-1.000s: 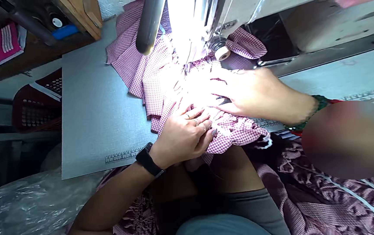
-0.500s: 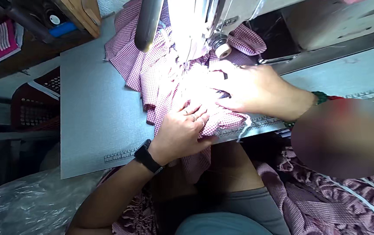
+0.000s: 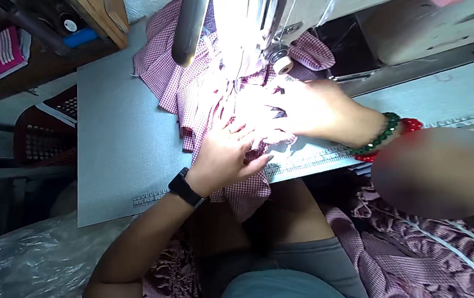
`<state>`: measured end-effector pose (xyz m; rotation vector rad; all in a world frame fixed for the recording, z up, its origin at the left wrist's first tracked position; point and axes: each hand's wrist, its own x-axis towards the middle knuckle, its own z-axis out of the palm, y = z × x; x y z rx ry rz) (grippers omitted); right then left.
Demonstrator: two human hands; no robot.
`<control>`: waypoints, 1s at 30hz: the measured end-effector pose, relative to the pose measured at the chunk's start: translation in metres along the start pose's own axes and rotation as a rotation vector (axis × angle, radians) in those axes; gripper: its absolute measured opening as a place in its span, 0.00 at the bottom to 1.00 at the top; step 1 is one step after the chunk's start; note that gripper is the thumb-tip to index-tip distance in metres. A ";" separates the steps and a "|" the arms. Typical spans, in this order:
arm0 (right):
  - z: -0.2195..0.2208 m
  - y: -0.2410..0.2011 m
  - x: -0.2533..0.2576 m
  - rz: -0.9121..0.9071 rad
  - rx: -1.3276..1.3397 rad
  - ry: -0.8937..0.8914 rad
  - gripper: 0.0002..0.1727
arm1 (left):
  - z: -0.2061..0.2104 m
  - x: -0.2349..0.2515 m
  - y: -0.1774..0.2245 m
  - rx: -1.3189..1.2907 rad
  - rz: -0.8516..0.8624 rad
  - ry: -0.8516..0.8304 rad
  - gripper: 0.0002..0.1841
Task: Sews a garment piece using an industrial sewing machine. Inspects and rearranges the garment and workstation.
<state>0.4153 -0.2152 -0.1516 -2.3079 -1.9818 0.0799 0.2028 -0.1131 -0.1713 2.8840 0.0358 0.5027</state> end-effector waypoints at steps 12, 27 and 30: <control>0.011 -0.007 -0.024 -0.020 0.305 0.121 0.43 | -0.006 0.010 -0.018 -0.184 -0.172 -0.092 0.25; -0.032 -0.027 -0.074 0.072 0.213 0.345 0.27 | -0.018 0.017 -0.015 0.129 -0.204 0.059 0.28; -0.004 -0.036 -0.042 -0.023 0.171 0.293 0.31 | 0.006 0.025 -0.037 0.001 -0.051 0.211 0.11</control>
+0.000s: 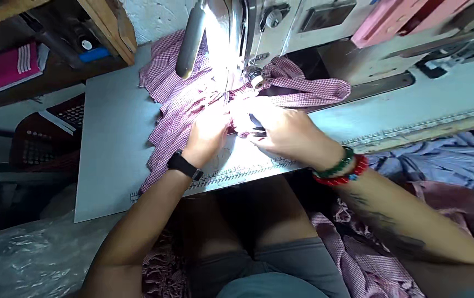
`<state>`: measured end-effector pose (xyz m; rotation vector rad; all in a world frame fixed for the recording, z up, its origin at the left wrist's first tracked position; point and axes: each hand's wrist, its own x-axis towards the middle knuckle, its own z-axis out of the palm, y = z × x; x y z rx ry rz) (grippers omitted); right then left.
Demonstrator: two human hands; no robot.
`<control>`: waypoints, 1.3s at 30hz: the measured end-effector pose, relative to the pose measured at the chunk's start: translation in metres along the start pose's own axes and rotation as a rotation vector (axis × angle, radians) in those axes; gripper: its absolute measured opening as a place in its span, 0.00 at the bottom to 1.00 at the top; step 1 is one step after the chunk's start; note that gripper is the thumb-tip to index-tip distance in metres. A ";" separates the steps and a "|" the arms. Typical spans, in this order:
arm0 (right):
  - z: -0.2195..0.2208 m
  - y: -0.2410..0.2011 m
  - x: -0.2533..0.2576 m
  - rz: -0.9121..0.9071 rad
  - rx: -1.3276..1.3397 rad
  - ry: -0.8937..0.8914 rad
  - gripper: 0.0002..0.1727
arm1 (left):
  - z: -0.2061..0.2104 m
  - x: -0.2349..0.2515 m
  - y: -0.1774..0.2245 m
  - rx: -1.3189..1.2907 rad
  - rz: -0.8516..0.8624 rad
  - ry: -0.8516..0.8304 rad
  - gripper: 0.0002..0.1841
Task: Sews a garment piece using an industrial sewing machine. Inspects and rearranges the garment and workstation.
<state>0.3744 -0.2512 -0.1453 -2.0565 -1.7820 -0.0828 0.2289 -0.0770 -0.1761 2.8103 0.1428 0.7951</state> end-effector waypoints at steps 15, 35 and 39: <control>0.006 0.036 -0.022 -0.275 -0.143 -0.012 0.09 | -0.002 -0.032 0.045 0.087 0.108 -0.152 0.09; 0.023 0.041 0.009 -0.188 -0.191 0.017 0.10 | 0.006 -0.012 0.019 0.020 0.016 -0.090 0.11; 0.024 0.042 0.027 -0.109 -0.223 -0.050 0.13 | 0.009 -0.007 0.011 0.042 -0.012 -0.067 0.10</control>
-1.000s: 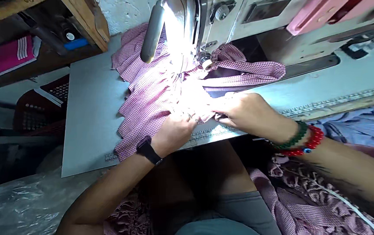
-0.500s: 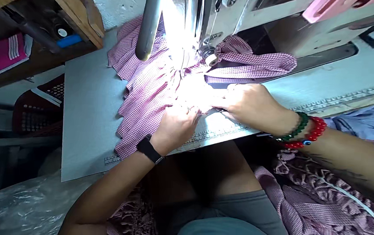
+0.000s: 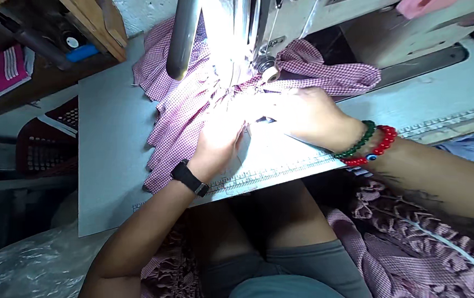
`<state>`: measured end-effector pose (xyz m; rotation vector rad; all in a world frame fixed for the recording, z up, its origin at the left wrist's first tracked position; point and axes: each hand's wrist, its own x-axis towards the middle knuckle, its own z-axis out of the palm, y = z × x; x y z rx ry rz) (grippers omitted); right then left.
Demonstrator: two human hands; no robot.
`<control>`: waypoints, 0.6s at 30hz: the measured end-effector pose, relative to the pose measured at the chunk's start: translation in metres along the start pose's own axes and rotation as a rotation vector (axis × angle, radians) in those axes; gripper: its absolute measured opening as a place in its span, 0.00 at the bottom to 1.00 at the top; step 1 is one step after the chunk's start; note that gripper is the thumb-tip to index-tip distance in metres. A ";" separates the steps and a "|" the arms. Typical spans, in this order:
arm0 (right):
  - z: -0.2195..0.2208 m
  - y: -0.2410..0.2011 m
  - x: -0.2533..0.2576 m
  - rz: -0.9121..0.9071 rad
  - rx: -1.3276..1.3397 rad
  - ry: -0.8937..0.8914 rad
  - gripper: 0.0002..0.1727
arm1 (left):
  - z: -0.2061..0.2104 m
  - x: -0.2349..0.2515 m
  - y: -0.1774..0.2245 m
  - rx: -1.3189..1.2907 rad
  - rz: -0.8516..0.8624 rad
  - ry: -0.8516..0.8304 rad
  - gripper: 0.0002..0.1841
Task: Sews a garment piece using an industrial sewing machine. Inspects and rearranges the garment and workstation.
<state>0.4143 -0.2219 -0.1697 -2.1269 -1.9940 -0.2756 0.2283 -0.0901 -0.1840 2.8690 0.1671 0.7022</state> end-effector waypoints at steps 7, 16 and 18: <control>0.000 -0.006 0.011 -0.068 0.059 0.023 0.23 | 0.008 0.015 -0.012 -0.081 -0.135 0.074 0.09; 0.021 0.000 0.008 -0.070 0.256 0.202 0.23 | 0.004 0.017 -0.016 -0.253 -0.274 0.113 0.08; 0.021 0.001 0.008 -0.071 0.225 0.189 0.23 | 0.005 0.018 -0.017 -0.252 -0.272 0.119 0.09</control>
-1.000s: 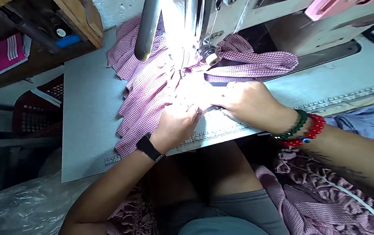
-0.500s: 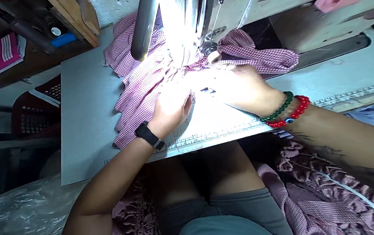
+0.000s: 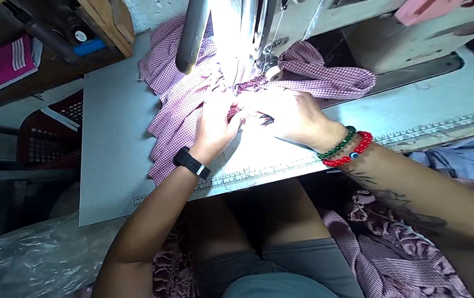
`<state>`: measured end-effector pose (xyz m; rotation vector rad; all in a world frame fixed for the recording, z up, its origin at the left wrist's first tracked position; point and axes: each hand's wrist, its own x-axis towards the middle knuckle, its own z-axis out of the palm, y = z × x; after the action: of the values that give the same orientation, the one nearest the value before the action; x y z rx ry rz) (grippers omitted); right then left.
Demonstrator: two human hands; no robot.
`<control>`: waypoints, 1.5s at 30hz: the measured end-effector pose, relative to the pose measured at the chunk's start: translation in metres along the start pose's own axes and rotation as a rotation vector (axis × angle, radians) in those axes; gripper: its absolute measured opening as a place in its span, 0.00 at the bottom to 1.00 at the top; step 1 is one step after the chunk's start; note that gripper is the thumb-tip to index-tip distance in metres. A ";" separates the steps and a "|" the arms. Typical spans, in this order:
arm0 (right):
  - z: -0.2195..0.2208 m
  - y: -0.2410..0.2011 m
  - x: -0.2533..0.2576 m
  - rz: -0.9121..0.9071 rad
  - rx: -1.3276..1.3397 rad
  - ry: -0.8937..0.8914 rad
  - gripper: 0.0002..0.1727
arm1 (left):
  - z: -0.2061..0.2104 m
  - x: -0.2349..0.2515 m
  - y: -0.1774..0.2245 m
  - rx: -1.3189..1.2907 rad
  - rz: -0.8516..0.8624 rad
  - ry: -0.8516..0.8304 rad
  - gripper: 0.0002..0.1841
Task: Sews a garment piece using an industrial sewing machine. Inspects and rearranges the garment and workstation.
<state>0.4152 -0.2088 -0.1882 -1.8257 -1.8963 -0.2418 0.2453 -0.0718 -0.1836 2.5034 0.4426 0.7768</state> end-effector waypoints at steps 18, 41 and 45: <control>-0.026 -0.017 -0.036 -0.048 -0.146 -0.042 0.12 | -0.007 -0.048 0.036 0.337 0.430 -0.152 0.09; -0.023 0.015 0.038 0.281 -0.082 -0.228 0.11 | -0.019 0.000 -0.006 0.170 0.287 -0.233 0.10; -0.024 0.022 0.054 0.255 -0.040 -0.185 0.13 | -0.026 0.021 -0.030 -0.132 0.249 -0.182 0.08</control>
<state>0.4424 -0.1696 -0.1474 -2.1572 -1.7618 -0.0235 0.2420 -0.0287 -0.1716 2.5036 0.0152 0.6378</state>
